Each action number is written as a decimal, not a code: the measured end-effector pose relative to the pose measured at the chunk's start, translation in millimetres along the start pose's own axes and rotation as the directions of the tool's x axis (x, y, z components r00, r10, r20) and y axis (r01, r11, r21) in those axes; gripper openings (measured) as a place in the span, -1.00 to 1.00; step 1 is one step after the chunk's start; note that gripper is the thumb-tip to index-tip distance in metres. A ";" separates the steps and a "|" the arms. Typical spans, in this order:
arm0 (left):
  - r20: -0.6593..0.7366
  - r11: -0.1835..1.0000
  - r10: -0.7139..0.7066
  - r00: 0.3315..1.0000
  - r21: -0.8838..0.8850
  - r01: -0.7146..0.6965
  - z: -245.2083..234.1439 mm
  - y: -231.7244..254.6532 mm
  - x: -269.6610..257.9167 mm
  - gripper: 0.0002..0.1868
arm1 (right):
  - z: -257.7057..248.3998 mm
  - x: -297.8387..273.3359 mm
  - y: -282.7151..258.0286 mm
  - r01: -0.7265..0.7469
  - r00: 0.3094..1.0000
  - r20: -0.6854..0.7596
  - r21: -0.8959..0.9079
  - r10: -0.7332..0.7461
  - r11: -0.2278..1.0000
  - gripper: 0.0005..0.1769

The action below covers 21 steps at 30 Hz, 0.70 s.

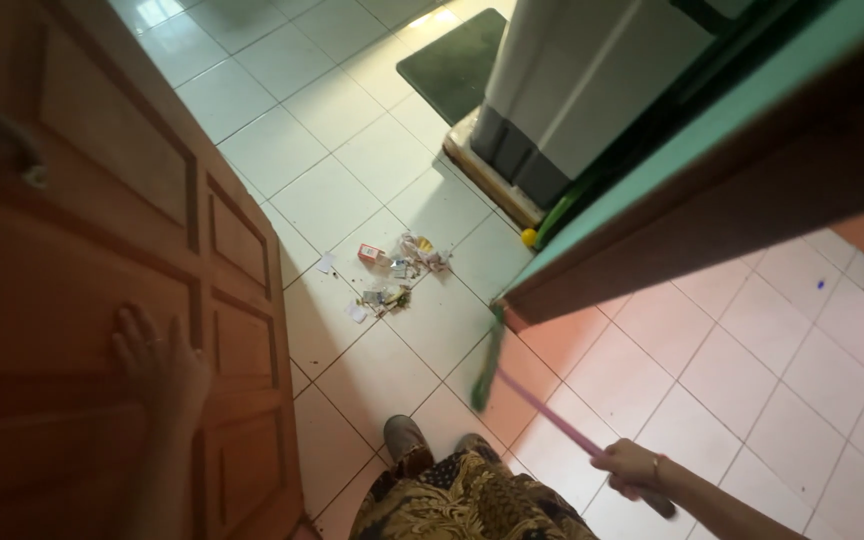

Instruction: Sweeping the floor with a broom across multiple rooms including a hallway, bedroom, and study.

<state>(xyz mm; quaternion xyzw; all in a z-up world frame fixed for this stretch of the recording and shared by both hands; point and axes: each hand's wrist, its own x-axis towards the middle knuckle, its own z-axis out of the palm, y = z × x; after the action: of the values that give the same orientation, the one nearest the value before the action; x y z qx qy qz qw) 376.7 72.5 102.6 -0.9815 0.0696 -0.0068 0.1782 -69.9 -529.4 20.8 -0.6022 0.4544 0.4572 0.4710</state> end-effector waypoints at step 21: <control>0.155 0.987 -0.115 0.981 -0.094 0.130 -16.7 8.1 17.6 -0.37 | 73.4 209.2 -421.1 0.285 0.820 0.300 0.526 -0.488 0.801 -0.56</control>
<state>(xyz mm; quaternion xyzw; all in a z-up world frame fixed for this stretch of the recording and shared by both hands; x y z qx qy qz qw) 392.4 56.7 115.2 -0.9896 -0.0042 0.0592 0.1309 368.3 -421.3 -130.2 -0.4420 0.3003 0.3468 0.7709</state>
